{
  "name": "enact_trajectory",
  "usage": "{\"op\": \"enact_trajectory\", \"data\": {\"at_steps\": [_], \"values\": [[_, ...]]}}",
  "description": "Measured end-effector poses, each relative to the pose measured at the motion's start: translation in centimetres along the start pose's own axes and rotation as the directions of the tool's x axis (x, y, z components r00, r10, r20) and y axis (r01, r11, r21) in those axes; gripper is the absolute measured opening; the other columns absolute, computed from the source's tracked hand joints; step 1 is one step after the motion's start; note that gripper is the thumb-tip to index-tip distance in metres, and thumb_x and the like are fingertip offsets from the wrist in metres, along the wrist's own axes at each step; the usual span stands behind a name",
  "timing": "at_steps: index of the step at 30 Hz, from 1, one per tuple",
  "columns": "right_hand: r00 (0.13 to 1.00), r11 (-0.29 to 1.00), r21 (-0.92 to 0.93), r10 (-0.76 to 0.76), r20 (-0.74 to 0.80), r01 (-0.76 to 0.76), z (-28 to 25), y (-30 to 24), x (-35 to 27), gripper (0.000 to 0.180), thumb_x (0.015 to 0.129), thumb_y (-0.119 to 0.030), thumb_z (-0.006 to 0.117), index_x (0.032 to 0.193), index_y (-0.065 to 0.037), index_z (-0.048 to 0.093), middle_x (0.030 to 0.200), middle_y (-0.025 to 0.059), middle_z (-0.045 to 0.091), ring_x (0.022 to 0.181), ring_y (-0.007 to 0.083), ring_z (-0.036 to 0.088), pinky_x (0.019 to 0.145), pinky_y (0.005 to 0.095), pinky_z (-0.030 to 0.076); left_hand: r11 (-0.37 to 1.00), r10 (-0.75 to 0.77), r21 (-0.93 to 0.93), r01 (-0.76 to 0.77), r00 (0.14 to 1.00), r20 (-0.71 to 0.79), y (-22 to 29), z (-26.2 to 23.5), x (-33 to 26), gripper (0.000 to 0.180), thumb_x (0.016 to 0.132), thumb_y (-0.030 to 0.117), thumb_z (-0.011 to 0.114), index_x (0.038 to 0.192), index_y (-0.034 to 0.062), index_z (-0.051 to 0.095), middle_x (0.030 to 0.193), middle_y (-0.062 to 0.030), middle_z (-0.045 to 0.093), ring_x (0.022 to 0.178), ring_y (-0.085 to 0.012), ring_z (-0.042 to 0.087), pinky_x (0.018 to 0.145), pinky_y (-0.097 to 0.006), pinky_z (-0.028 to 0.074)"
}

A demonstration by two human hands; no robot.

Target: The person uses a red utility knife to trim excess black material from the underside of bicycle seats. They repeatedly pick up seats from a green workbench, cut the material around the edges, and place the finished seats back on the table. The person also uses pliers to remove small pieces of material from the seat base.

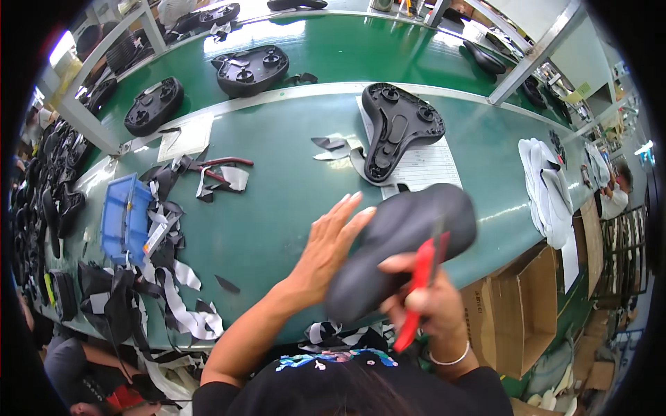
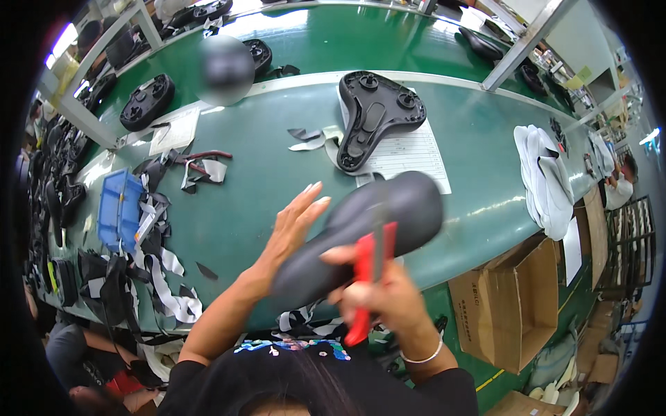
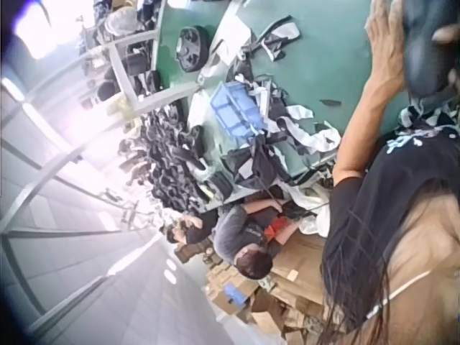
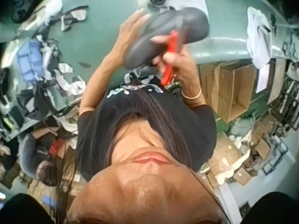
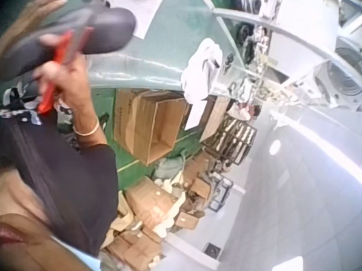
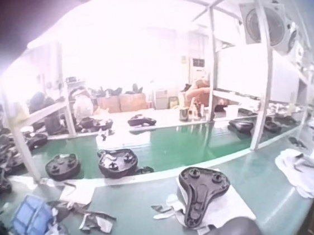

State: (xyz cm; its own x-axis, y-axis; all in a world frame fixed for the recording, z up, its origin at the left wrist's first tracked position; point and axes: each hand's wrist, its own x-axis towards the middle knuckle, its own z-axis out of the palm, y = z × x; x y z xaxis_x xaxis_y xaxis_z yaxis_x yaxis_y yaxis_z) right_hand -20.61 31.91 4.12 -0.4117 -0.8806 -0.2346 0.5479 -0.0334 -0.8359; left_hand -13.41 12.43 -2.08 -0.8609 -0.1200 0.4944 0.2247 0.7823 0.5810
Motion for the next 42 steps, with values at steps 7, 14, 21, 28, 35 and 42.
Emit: {"op": "enact_trajectory", "data": {"at_steps": [7, 14, 21, 28, 35, 42], "values": [[0.972, 0.943, -0.314, -0.033, 0.234, 0.108, 2.3, -0.1, 2.5, 0.048, 0.085, -0.010, 0.062, 0.129, 0.000, 0.049, 0.076, 0.0038, 0.063, 0.058, 0.0082, 0.057, 0.057, 0.0225, 0.047, 0.383, -0.676, -0.891, 0.243, 0.731, -0.092, -2.0, -1.9, -6.3, 0.050, 0.079, 0.021, 0.062, 0.121, -0.0024, 0.049, 0.112, -0.0120, 0.059, 0.104, -0.0252, 0.060, 0.091, -0.038, 0.051], [0.955, 0.773, -0.628, -0.246, -0.168, 0.089, -0.8, 6.6, 6.8, 0.033, 0.092, -0.017, 0.056, 0.119, -0.001, 0.046, 0.078, 0.0052, 0.061, 0.062, 0.0099, 0.056, 0.058, 0.0249, 0.046, -0.047, -0.841, -0.924, 0.381, 0.484, 0.242, -4.2, -8.9, -10.5, 0.054, 0.082, 0.031, 0.060, 0.121, -0.0047, 0.047, 0.105, -0.0156, 0.061, 0.091, -0.0230, 0.065, 0.080, -0.035, 0.055], [0.889, 0.282, -0.876, -0.362, 0.281, 0.392, -1.2, 6.2, 7.4, 0.041, 0.088, -0.008, 0.058, 0.128, -0.003, 0.047, 0.086, 0.0109, 0.065, 0.063, 0.0182, 0.060, 0.055, 0.0277, 0.047, 0.176, -0.850, -0.802, 0.571, 0.499, 0.169, -5.0, -12.0, -8.2, 0.054, 0.080, 0.031, 0.066, 0.117, -0.0042, 0.049, 0.094, -0.0081, 0.059, 0.074, -0.0128, 0.061, 0.066, -0.025, 0.052], [0.773, -0.388, -0.735, -0.084, 0.629, 0.557, 0.1, 1.5, 11.1, 0.067, 0.078, -0.002, 0.058, 0.139, -0.024, 0.042, 0.069, 0.0087, 0.052, 0.052, 0.0248, 0.052, 0.046, 0.0374, 0.042, 0.315, -0.765, -0.566, 0.762, 0.557, 0.324, -6.0, -13.3, -4.2, 0.047, 0.081, 0.028, 0.063, 0.113, -0.0046, 0.053, 0.094, -0.0076, 0.060, 0.077, -0.0113, 0.059, 0.070, -0.024, 0.051], [0.962, -0.111, -0.967, -0.128, 0.243, 0.230, 0.1, 8.3, 4.2, 0.069, 0.084, -0.008, 0.058, 0.145, -0.017, 0.028, 0.072, 0.0158, 0.056, 0.051, 0.0343, 0.055, 0.047, 0.0454, 0.044, 0.272, -0.905, -0.610, 0.744, 0.413, 0.099, -4.8, -12.1, -7.0, 0.039, 0.076, 0.029, 0.065, 0.095, -0.0043, 0.059, 0.083, -0.0066, 0.061, 0.068, -0.0109, 0.056, 0.063, -0.026, 0.047], [1.000, 0.234, -0.972, 0.026, -0.012, -0.017, 1.9, 6.8, 0.1, 0.053, 0.088, -0.012, 0.058, 0.136, -0.003, 0.037, 0.105, 0.0271, 0.062, 0.080, 0.0395, 0.065, 0.066, 0.0421, 0.054, 0.225, -0.952, -0.780, 0.585, 0.301, -0.048, -1.6, -10.5, -11.0, 0.045, 0.078, 0.029, 0.066, 0.104, -0.0056, 0.055, 0.089, -0.0074, 0.058, 0.076, -0.0116, 0.054, 0.068, -0.025, 0.046]]}}
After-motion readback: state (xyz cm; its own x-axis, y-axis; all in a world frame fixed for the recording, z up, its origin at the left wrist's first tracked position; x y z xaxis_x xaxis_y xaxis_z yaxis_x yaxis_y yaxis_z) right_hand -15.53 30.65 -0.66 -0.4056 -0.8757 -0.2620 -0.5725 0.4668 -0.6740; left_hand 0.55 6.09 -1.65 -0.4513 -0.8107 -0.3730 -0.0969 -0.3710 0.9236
